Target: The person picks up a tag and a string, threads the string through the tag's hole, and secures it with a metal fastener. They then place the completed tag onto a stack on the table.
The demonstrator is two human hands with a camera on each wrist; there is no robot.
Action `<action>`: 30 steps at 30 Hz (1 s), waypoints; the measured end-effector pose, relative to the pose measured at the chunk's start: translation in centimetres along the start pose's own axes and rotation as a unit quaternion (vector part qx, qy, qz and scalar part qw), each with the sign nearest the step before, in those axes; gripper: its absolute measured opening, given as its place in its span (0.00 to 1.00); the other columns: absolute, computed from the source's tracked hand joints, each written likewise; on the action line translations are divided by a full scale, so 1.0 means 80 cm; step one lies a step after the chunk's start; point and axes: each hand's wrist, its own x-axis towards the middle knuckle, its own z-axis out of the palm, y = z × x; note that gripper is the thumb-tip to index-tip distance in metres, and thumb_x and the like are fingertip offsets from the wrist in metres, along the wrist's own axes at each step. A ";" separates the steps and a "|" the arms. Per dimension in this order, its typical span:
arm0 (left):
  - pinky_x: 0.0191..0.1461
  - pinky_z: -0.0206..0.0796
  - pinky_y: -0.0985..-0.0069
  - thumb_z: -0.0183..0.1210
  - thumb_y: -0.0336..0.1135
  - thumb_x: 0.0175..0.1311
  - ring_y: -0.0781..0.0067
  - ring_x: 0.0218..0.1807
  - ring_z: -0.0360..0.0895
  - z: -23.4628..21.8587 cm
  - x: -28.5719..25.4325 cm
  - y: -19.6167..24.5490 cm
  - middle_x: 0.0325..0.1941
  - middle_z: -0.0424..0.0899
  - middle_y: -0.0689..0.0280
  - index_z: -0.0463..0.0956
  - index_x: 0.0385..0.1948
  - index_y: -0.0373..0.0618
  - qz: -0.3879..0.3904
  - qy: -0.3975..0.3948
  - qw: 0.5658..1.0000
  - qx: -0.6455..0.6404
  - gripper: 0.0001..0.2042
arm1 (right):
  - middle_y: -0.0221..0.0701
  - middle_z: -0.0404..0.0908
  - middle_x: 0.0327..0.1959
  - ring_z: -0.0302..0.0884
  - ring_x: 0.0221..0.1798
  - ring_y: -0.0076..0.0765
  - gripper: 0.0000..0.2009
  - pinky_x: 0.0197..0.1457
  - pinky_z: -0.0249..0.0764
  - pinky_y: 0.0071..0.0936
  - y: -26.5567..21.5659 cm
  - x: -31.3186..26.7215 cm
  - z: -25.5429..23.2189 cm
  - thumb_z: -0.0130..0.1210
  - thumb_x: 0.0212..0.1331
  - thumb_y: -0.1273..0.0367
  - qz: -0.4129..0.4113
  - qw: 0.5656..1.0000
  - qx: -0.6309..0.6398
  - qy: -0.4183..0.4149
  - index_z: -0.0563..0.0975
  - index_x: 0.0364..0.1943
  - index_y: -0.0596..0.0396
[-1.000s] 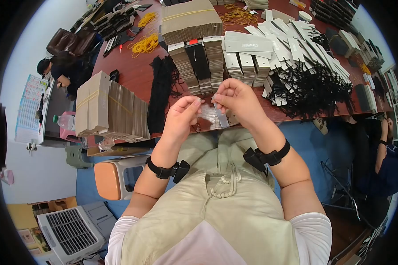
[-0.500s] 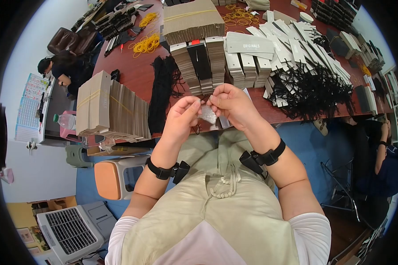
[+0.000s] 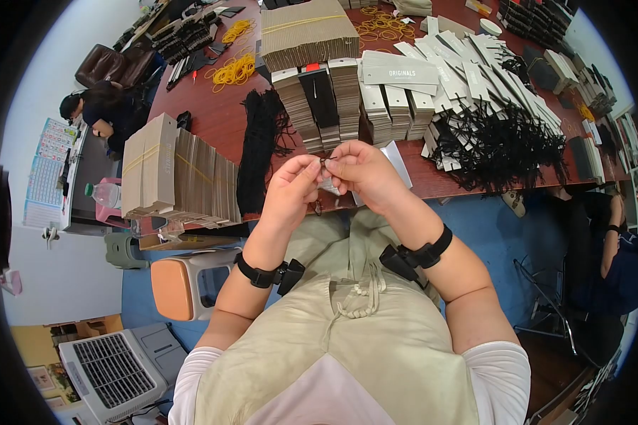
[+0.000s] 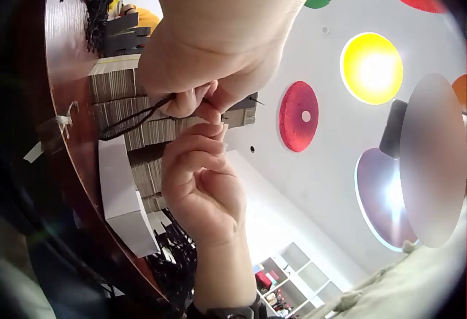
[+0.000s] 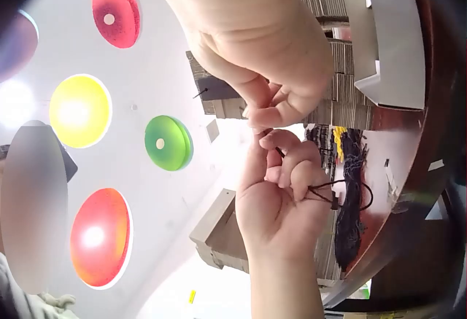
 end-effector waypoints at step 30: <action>0.33 0.59 0.80 0.57 0.24 0.51 0.73 0.30 0.67 0.002 -0.003 0.070 0.28 0.68 0.65 0.73 0.26 0.39 0.316 -0.174 0.789 0.497 0.03 | 0.30 0.77 0.24 0.57 0.12 0.12 0.08 0.14 0.48 0.12 -0.017 -0.008 -0.003 0.57 0.51 0.78 0.107 0.986 -0.055 -0.117 0.72 0.35 0.57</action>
